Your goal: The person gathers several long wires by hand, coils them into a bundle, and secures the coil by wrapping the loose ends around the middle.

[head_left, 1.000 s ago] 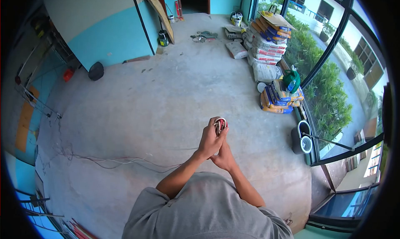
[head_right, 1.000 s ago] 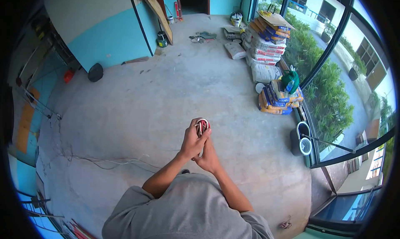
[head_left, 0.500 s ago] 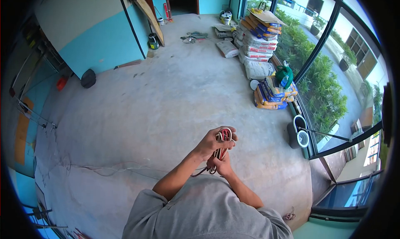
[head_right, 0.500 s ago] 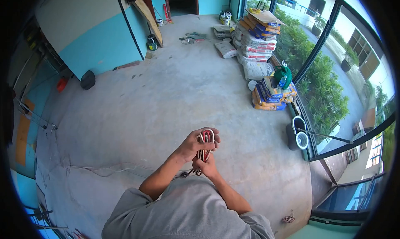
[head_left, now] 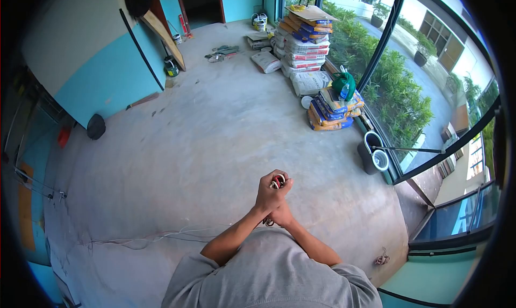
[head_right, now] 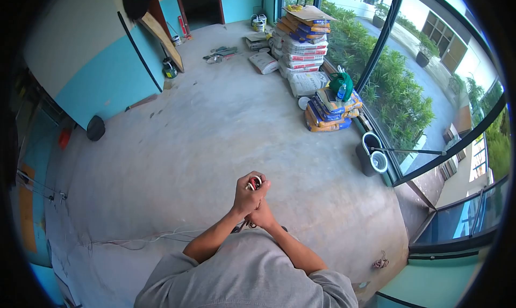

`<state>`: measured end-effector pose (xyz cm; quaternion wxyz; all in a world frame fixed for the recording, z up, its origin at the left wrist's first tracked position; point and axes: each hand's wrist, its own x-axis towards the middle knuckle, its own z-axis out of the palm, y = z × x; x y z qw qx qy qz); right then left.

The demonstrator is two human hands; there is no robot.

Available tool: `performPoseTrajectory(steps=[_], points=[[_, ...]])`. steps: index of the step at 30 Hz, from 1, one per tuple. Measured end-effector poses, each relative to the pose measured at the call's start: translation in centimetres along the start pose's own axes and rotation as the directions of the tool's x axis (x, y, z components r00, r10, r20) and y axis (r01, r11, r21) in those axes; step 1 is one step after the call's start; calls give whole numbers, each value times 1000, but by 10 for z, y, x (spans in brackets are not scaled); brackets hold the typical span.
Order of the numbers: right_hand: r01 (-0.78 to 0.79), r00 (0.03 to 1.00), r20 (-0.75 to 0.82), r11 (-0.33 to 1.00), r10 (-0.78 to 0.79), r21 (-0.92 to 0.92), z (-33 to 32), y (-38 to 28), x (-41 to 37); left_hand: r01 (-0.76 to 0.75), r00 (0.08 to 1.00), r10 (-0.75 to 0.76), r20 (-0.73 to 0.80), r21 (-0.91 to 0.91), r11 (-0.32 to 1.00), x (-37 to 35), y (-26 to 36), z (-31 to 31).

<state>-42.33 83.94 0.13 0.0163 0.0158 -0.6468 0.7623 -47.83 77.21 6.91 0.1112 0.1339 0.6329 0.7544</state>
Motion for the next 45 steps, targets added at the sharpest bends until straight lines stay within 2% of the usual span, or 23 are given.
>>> performPoseTrajectory(steps=[2,3,5,6,8,9,10,11,12,13,14,15,16,18,19,20,24,27,31,32,40,43,45], points=[[136,990,-29,989,-137,-51,-2,7,1,-83,997,83,3,50,995,-1,1,6],[214,975,-40,973,-218,-83,-2,9,1,-59,997,56,45,61,996,0,1,7],[-57,998,-24,989,61,134,-4,10,-5,-10,992,-1,125,90,996,2,2,2],[-192,981,7,952,196,238,-6,9,-8,15,977,-13,213,-8,1000,3,4,-1],[-258,966,43,923,256,284,-13,7,-11,89,921,-7,389,-193,977,9,10,-12],[-291,956,62,906,286,307,-13,1,-11,177,884,-3,468,-328,928,10,13,-19],[-266,964,40,938,264,221,-11,-14,-13,273,839,13,544,-442,854,10,18,-27],[-298,954,89,930,285,216,-12,-15,-12,373,789,42,613,-532,760,9,21,-31],[-328,942,137,921,305,210,-15,-14,-15,326,812,65,580,-543,774,6,23,-30],[-359,928,186,911,324,205,-17,-13,-16,417,813,-13,582,-566,711,8,18,-33],[-386,913,263,873,314,298,-19,-10,-16,500,806,-94,585,-586,638,12,8,-37],[-402,901,282,879,330,255,-19,-11,-16,573,790,-174,588,-606,552,15,4,-39],[-420,887,302,884,351,207,-19,-13,-17,582,807,-269,525,-632,513,16,3,-36],[-407,872,329,910,361,81,-19,-13,-17,548,831,-279,481,-623,559,19,-4,-34],[-404,875,325,912,359,78,-17,-13,-17,532,842,-284,460,-617,580,19,-5,-33],[-401,877,320,913,359,75,-16,-14,-16,508,861,-365,354,-602,616,18,-6,-28],[-427,869,323,898,376,103,-18,-6,-15,473,881,-346,323,-630,616,17,-8,-29],[-413,878,306,906,369,93,-19,-1,-15,441,897,-338,284,-578,687,16,-6,-29],[-404,886,282,911,367,83,-19,-6,-17,417,909,-323,265,-564,712,19,-11,-25],[-400,888,286,911,359,96,-20,0,-17,392,919,-336,206,-561,729,17,-12,-20],[-411,893,256,903,370,127,-25,5,-23,354,934,-307,183,-582,732,20,-31,-10],[-411,894,259,900,366,146,-27,12,-22,353,936,-265,233,-578,736,24,-40,-12],[-407,897,250,901,364,150,-29,14,-22,370,929,-306,208,-530,763,27,-40,-12]])
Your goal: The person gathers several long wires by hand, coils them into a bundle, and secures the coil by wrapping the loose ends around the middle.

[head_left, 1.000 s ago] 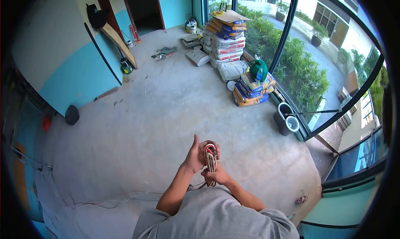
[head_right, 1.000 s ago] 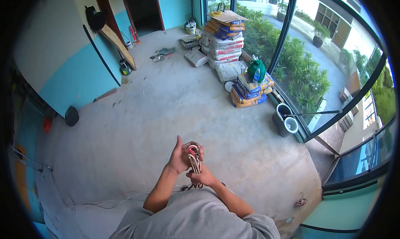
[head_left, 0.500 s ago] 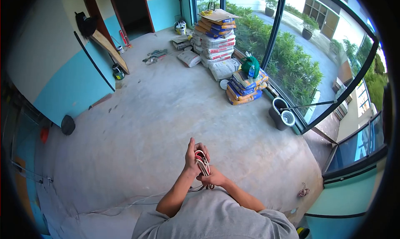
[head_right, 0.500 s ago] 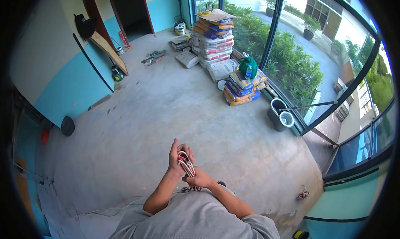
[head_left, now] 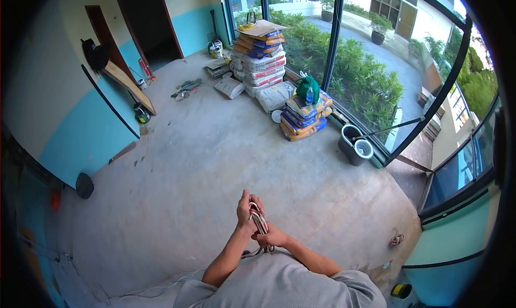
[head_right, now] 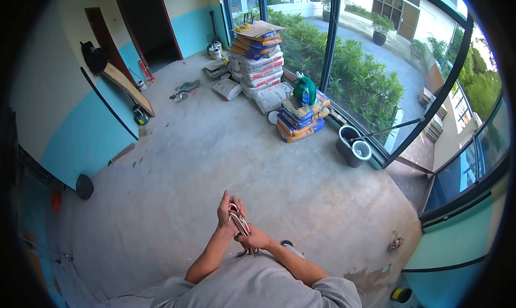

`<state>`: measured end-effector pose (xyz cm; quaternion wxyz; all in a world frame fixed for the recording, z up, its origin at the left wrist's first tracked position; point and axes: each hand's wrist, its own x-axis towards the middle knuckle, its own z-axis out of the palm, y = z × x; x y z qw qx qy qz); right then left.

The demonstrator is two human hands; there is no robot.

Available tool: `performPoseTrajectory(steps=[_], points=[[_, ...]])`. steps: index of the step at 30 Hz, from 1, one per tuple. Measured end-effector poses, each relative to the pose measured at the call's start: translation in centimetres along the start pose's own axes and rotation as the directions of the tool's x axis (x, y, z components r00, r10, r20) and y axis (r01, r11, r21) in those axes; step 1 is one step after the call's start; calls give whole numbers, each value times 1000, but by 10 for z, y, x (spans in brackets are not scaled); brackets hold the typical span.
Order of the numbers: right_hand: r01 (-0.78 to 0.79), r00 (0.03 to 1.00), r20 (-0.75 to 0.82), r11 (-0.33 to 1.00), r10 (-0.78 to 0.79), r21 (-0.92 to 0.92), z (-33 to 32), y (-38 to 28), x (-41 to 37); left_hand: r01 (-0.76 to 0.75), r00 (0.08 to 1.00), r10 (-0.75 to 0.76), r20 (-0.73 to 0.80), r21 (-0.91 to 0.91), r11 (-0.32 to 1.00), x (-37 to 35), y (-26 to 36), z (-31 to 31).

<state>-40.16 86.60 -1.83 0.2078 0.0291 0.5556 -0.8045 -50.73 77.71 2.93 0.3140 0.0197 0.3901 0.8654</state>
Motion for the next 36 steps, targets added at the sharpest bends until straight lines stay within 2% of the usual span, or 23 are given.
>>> performPoseTrajectory(steps=[4,7,13,17,20,24,27,30,33,36], points=[[9,999,-48,1000,-10,-8,0,-1,-3,104,970,-104,-219,-15,995,-3,6,16],[17,999,-47,1000,-18,-15,-1,-5,-4,119,935,-120,-334,-23,993,-7,9,30],[14,1000,-7,999,-14,-44,-4,0,-1,2,988,5,-155,44,999,1,-7,-2],[4,1000,-23,995,-6,-97,-2,-4,-3,-76,991,79,-111,33,997,2,-13,-6],[-12,1000,4,999,12,-44,-4,3,-2,-87,993,91,-78,48,995,2,-14,-6],[8,998,61,1000,-10,23,-8,9,2,-86,991,89,-99,39,996,3,-16,-6],[18,1000,2,1000,-18,26,-4,10,1,-10,988,10,-153,-2,1000,4,-13,-5],[-8,1000,-4,999,8,43,-2,7,2,77,953,-66,-295,25,997,-7,3,23],[-40,998,49,999,40,-3,-3,-2,-1,41,998,-42,-43,-23,999,-4,-3,1],[-40,993,109,999,39,8,-10,8,5,-4,1000,4,-4,-41,999,-3,-8,-9]])
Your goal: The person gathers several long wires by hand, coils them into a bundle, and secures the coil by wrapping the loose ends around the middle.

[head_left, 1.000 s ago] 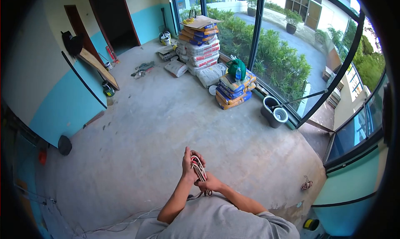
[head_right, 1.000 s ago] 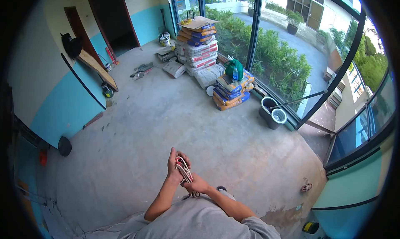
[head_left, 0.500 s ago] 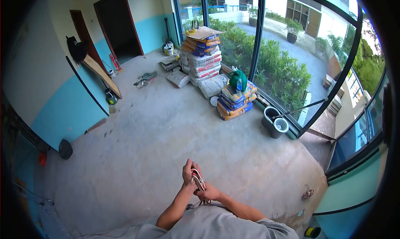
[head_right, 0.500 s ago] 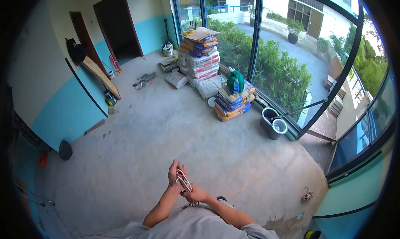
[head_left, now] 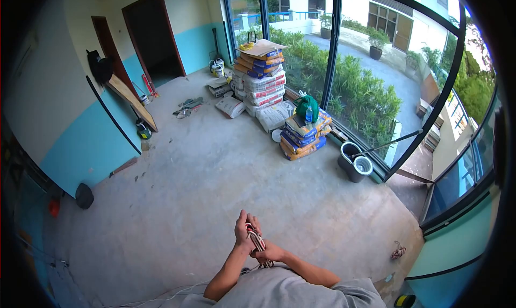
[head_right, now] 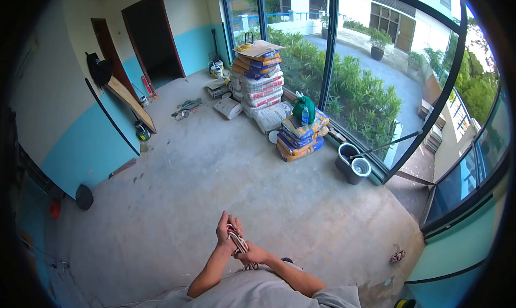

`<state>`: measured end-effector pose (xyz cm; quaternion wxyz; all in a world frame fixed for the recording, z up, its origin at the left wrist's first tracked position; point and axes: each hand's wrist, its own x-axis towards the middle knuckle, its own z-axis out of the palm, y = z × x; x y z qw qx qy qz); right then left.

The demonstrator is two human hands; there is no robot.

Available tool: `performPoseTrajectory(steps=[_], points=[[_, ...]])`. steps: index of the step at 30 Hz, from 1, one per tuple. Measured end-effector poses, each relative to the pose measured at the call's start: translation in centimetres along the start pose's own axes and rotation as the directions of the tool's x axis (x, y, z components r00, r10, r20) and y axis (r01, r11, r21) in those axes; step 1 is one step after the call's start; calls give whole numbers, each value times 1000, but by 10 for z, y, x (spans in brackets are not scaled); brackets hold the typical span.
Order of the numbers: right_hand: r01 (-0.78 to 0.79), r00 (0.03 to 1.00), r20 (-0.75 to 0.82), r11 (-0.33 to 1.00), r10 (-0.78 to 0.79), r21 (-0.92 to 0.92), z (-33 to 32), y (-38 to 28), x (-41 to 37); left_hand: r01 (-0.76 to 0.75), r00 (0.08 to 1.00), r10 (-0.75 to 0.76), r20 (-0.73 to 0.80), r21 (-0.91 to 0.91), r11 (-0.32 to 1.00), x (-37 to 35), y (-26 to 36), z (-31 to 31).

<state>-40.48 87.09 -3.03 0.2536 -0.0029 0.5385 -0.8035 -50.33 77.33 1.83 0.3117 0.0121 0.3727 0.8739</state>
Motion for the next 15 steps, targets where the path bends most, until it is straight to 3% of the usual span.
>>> performPoseTrajectory(steps=[3,7,9,10,11,14,15], points=[[30,999,-11,999,-30,-22,-1,2,1,-53,999,53,-8,16,998,-1,-2,1],[27,993,-116,1000,-28,-11,-7,10,4,23,975,-1,-221,95,995,7,1,16],[68,966,-251,997,-57,35,-5,-1,3,78,984,-51,-174,155,985,14,6,14],[117,945,-302,992,-122,-35,-9,0,5,44,999,-46,5,175,984,22,5,0],[122,920,-373,992,-125,-30,-9,-14,3,21,995,-7,-97,146,989,28,-2,-5],[336,855,-459,933,-242,132,-25,-35,11,-97,993,67,95,363,927,11,13,1],[406,859,-426,886,-284,226,-25,-51,9,-87,990,31,136,429,899,4,15,2]])
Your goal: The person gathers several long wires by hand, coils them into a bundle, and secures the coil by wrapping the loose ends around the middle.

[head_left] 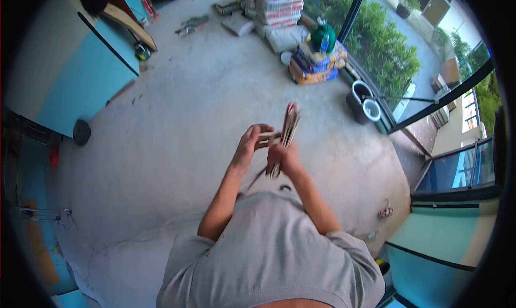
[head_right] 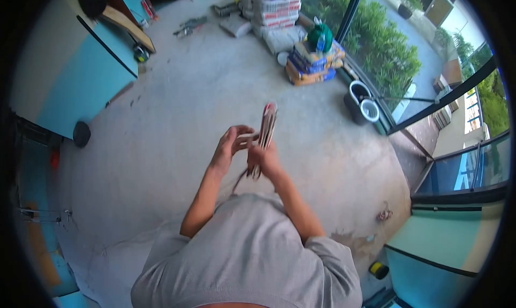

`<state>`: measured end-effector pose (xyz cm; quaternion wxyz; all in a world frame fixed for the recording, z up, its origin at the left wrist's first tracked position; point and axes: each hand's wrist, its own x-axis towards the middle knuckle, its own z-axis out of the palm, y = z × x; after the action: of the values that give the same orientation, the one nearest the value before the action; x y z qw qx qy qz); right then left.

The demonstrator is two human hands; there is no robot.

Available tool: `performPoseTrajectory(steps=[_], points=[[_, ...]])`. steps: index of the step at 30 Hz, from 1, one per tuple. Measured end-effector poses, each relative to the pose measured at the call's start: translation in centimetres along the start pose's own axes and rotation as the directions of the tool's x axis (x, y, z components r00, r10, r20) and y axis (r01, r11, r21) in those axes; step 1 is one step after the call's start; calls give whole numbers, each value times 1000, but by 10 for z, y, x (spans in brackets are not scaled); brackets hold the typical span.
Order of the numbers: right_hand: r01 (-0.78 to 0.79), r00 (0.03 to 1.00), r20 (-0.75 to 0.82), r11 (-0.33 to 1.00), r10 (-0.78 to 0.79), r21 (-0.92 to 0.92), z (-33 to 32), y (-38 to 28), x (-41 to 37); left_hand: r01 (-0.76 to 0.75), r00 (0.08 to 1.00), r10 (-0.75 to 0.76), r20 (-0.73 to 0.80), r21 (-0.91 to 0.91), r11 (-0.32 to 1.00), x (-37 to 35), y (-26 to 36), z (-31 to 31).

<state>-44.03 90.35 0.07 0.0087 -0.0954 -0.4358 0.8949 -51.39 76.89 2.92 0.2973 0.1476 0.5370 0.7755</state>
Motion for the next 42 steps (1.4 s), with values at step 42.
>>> performPoseTrajectory(steps=[42], points=[[-346,818,46,553,574,-758,39,-70,-50,-622,764,204,613,783,-24,-14,22,-30]])
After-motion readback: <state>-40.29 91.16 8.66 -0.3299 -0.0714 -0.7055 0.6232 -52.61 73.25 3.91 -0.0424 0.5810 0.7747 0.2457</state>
